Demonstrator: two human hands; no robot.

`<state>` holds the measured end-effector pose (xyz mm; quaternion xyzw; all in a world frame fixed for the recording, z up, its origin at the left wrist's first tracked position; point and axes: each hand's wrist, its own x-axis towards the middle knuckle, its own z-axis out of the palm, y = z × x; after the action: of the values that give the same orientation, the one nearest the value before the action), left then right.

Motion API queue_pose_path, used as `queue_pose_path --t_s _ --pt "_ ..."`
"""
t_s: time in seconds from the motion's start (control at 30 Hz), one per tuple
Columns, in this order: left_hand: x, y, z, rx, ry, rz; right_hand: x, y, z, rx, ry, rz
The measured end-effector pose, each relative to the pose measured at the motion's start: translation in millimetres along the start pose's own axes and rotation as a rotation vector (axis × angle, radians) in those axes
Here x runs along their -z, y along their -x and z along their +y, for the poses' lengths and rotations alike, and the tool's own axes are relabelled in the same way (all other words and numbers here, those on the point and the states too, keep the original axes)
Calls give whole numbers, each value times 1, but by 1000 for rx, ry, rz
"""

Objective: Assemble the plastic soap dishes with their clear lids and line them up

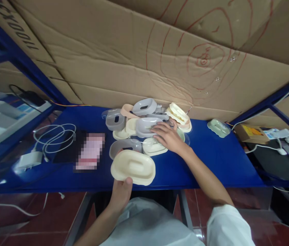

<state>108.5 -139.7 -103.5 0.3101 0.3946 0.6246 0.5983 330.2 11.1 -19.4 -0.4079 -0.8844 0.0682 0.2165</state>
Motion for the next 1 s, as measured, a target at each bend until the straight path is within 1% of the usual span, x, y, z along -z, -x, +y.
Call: queue_pose_path --t_s 0.07,0.1,0.17,0.23,0.33,0.4,0.47,0.53,0.57,0.63,0.67,0.73,0.83,0.9,0.93,1.0 --pt "0 2 1 -35 4 -19 -4 0 5 -35 82 -5" --pt "0 2 2 -49 4 -12 -4 3 2 -49 108 5" --pt "-1 2 4 -63 -5 40 -4 12 -12 -48 106 53" --pt "-3 -1 7 -77 -32 77 -2 22 -35 34 2 61" --pt "-6 -8 15 -94 -49 83 -3 34 -72 229 -202 -73" --pt "-8 -15 20 -108 -53 92 -10 37 -85 262 -242 -112" --pt "-9 -20 21 -118 -59 97 -23 38 -85 233 -236 -86" --pt "-11 -21 18 -115 -58 57 -38 39 -74 219 -236 -35" --pt "-12 -20 15 -114 -61 23 -45 40 -66 219 -245 8" --pt "-13 -16 8 -149 -108 -40 -58 43 -50 199 -272 139" --pt "-14 -13 4 -195 -162 -60 -63 45 -44 169 -283 214" --pt "-13 -10 -4 -354 -364 -93 -69 48 -34 82 -275 327" --pt "-11 -15 -10 -642 -885 -217 -71 52 -28 -26 -223 381" --pt "-12 -24 -9 -758 -1225 -301 -65 51 -27 -41 -189 396" --pt "-14 -30 -7 -790 -1346 -329 -59 49 -27 -38 -159 407" --pt "-18 -40 -2 -828 -1487 -365 -40 35 -26 -29 -52 405"
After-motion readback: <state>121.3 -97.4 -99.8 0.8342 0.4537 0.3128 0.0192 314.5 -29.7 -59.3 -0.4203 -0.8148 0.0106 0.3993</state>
